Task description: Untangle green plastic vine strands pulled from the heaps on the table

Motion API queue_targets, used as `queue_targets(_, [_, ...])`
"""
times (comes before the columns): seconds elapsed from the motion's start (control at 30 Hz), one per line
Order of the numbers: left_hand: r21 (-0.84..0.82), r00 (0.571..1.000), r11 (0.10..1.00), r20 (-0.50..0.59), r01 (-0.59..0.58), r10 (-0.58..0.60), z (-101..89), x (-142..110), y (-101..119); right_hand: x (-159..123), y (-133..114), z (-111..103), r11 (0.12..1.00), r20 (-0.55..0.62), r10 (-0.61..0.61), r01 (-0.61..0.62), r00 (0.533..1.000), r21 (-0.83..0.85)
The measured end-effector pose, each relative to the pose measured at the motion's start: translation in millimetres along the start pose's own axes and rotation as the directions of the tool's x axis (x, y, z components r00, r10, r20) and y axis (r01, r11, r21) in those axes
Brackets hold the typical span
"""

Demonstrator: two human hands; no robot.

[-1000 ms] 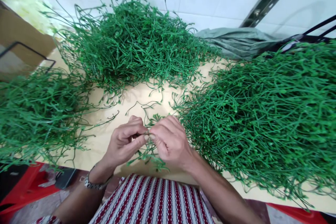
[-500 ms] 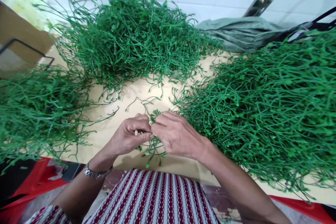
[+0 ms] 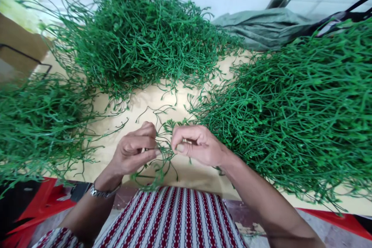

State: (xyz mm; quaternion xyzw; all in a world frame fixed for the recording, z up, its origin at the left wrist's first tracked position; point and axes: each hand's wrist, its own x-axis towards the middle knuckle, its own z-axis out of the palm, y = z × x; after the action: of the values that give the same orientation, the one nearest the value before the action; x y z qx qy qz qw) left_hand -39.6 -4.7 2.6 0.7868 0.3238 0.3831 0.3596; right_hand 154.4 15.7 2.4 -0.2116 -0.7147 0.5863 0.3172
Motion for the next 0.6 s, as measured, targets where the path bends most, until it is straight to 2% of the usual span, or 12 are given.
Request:
queue_targets(0.1, [0.118, 0.999, 0.992, 0.02, -0.041, 0.039, 0.5, 1.5, -0.8, -0.7, -3.9, -3.0, 0.992, -0.204, -0.019, -0.007, 0.979, -0.129])
queue_targets(0.17, [0.214, 0.999, 0.976, 0.009, -0.037, 0.036, 2.7, 2.3, -1.6, -1.2, -6.3, -3.1, 0.982, -0.297, -0.036, -0.021, 0.954, -0.188])
queue_targets(0.27, [0.304, 0.998, 0.951, 0.013, -0.064, 0.063, 5.7, 3.0, -3.2, -1.7, -9.3, -1.6, 0.935, -0.339, -0.033, -0.091, 0.94, -0.342])
queue_targets(0.33, [0.348, 0.996, 0.934, -0.01, -0.076, 0.084, 7.0, 3.3, -3.9, -1.9, -12.1, -1.6, 0.899, -0.368, -0.078, -0.094, 0.927, -0.427])
queue_targets(0.4, [0.383, 0.994, 0.921, -0.04, -0.076, 0.098, 7.9, 3.5, -4.3, -3.1, -16.5, -3.7, 0.893, -0.46, -0.165, -0.066, 0.873, -0.445])
queue_targets(0.47, [0.409, 0.992, 0.908, -0.05, -0.085, 0.116, 8.7, 3.6, -5.0, -5.5, -22.4, -6.8, 0.879, -0.554, -0.262, -0.042, 0.79, -0.475])
queue_targets(0.53, [0.43, 0.99, 0.897, -0.044, -0.104, 0.136, 9.5, 3.7, -6.1, -8.0, -28.4, -8.1, 0.832, -0.583, -0.358, -0.034, 0.729, -0.554])
queue_targets(0.57, [0.44, 0.989, 0.891, -0.04, -0.113, 0.145, 9.9, 3.9, -6.7, -8.7, -30.6, -7.4, 0.804, -0.565, -0.385, -0.036, 0.73, -0.594])
queue_targets(0.6, [0.448, 0.988, 0.886, -0.036, -0.121, 0.153, 10.2, 4.1, -7.3, -9.0, -31.9, -5.6, 0.783, -0.526, -0.38, -0.038, 0.761, -0.621])
